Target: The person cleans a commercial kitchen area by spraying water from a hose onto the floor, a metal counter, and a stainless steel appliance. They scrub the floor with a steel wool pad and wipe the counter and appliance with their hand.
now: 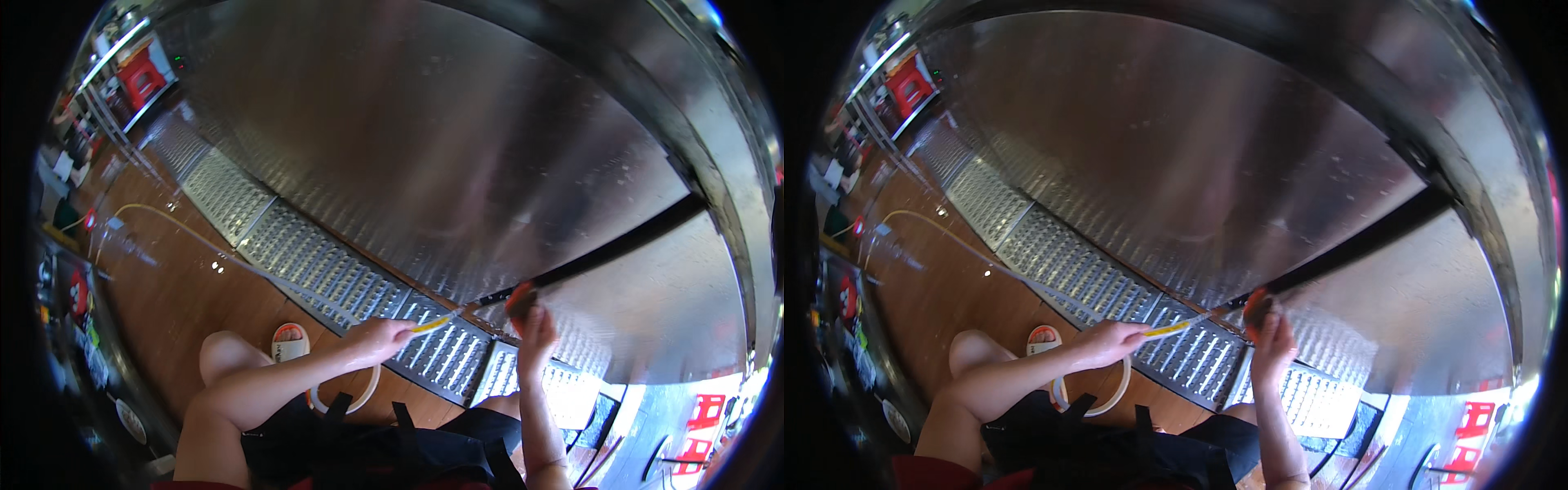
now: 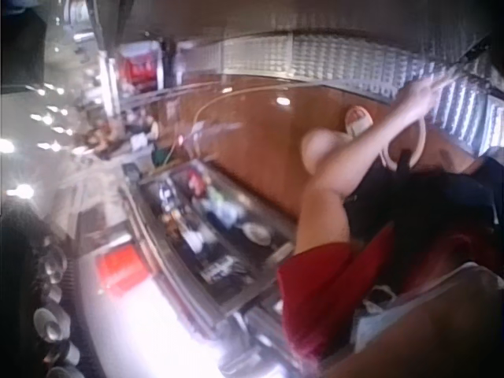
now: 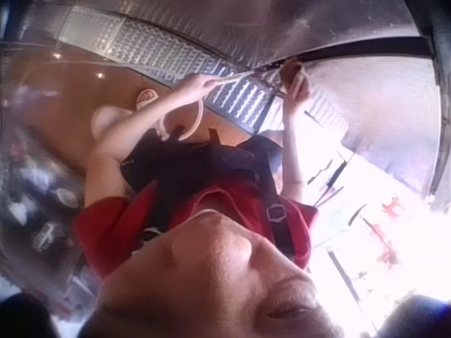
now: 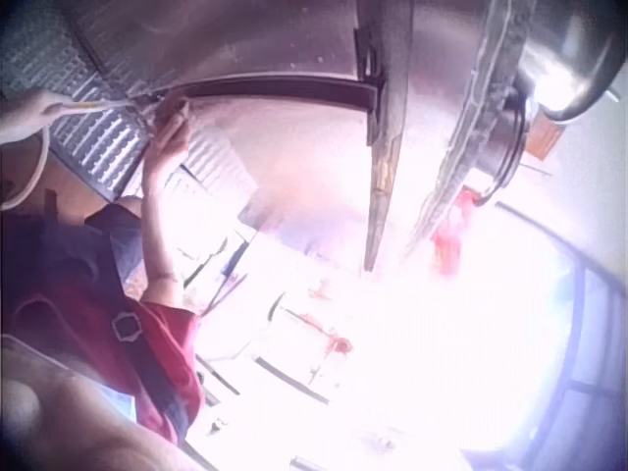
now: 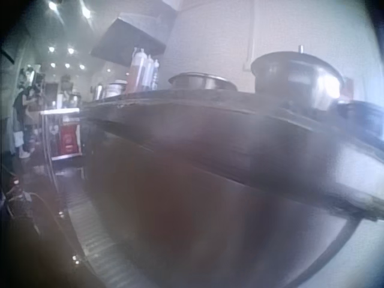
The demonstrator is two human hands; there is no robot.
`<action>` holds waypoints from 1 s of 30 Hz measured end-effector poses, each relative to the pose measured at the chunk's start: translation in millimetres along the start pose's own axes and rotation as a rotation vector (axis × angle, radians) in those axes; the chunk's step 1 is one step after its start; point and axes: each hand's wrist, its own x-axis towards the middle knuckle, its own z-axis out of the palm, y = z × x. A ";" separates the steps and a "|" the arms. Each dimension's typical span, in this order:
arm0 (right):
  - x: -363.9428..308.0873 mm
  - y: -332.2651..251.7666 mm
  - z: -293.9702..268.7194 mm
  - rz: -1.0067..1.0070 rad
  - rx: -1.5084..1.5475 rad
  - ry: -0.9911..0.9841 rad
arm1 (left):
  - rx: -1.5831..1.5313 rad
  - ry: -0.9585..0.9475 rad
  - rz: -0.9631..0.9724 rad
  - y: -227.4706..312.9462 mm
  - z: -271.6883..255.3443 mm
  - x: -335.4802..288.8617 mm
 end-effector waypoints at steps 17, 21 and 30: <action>97.2 -176.1 -1.1 -0.388 -0.011 1.205 | -0.118 -0.163 -0.001 -13.7 10.6 14.6; 107.2 -163.4 6.3 -0.360 -0.027 1.104 | 0.009 -0.137 -0.052 -17.3 5.3 8.9; 62.9 -113.0 67.9 -0.164 0.115 0.875 | -0.112 -0.099 -0.125 -29.5 -1.8 8.5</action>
